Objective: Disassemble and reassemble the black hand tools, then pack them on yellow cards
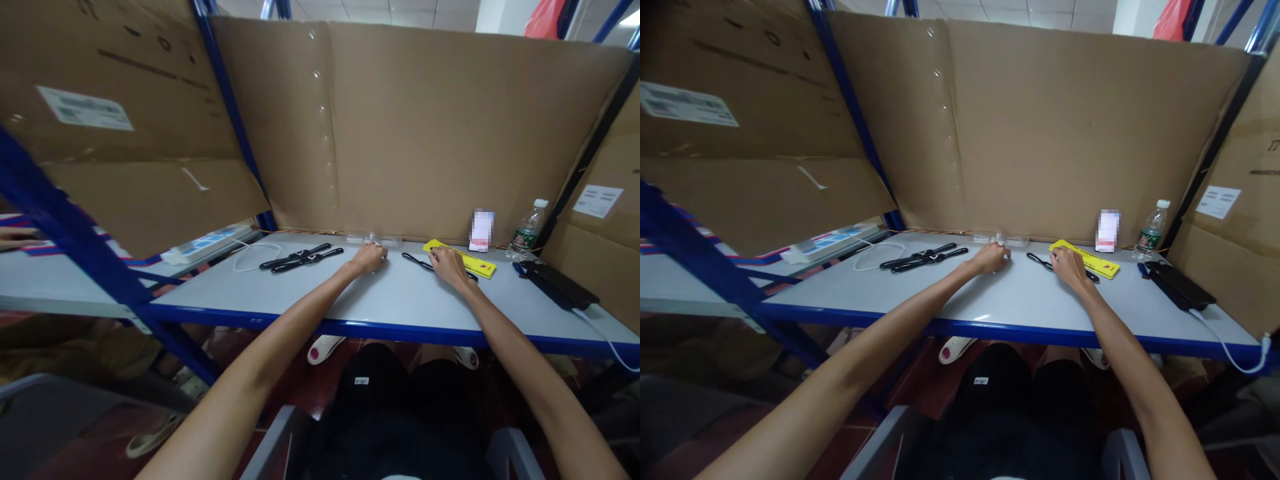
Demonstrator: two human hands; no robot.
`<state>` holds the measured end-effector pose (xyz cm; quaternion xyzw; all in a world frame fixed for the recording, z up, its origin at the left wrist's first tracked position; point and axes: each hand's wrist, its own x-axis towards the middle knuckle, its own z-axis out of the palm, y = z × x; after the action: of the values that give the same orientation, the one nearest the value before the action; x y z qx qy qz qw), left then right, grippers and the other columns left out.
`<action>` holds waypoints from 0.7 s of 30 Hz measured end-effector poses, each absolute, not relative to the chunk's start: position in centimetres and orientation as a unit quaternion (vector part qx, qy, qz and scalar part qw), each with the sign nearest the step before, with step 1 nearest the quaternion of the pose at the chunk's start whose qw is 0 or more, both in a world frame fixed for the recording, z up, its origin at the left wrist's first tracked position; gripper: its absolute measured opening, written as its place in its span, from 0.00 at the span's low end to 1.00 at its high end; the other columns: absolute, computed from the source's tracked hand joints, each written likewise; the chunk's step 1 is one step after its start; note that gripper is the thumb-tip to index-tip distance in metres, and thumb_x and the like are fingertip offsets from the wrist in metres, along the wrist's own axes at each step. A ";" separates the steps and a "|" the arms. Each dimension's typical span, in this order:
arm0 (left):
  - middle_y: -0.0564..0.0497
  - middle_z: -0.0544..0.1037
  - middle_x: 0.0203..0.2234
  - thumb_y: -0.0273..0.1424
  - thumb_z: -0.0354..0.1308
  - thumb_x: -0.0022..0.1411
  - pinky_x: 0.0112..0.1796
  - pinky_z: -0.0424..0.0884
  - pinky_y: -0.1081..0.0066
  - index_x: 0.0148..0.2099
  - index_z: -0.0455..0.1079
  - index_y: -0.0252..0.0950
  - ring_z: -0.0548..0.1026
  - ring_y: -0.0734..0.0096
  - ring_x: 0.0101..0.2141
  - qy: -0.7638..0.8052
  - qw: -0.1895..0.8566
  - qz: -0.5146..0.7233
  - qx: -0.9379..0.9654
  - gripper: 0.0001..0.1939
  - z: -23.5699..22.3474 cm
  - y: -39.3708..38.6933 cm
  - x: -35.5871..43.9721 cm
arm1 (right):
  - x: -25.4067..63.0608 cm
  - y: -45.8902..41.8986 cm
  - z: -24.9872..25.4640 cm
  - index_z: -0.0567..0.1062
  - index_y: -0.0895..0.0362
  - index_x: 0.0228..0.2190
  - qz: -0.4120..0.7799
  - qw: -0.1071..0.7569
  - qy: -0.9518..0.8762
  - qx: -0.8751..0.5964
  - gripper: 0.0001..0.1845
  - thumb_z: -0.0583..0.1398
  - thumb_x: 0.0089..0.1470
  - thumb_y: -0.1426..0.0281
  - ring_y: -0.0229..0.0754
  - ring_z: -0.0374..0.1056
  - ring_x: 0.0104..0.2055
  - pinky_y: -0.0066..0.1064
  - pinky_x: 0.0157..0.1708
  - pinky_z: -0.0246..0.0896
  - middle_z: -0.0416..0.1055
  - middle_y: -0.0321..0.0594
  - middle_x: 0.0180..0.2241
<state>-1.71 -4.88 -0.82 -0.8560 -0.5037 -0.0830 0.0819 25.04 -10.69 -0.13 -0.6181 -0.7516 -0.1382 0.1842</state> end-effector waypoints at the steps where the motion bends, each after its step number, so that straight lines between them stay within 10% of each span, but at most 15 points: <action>1: 0.40 0.81 0.47 0.28 0.57 0.62 0.54 0.67 0.61 0.53 0.77 0.36 0.74 0.53 0.54 -0.502 0.071 -0.087 -0.858 0.18 -0.9 -4.5 -1.6 | 25.2 -10.7 0.0 0.80 0.56 0.42 -0.139 0.189 -0.747 -0.622 0.18 0.51 0.69 0.65 0.48 0.74 0.47 0.32 0.41 0.58 0.79 0.48 0.47; 10: 0.44 0.83 0.39 0.32 0.55 0.61 0.44 0.72 0.68 0.49 0.78 0.33 0.79 0.63 0.40 -0.546 -0.079 -0.193 -0.811 0.18 0.0 -2.1 -8.3 | 25.5 -10.0 -0.4 0.81 0.56 0.42 -0.117 0.192 -0.740 -0.633 0.19 0.52 0.68 0.64 0.50 0.74 0.46 0.33 0.41 0.57 0.80 0.50 0.44; 21: 0.40 0.81 0.50 0.49 0.63 0.54 0.41 0.70 0.72 0.59 0.71 0.34 0.79 0.60 0.45 -0.578 -0.082 -0.046 -0.811 0.35 0.1 -3.7 -9.6 | 25.9 -9.6 -0.9 0.82 0.58 0.43 -0.080 0.163 -0.732 -0.656 0.23 0.52 0.68 0.57 0.51 0.75 0.46 0.34 0.43 0.59 0.80 0.54 0.45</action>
<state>-9.58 -3.68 0.05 -0.8108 -0.5778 -0.0457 -0.0819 25.95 -9.60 -0.87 -0.6562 -0.7324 -0.0796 0.1632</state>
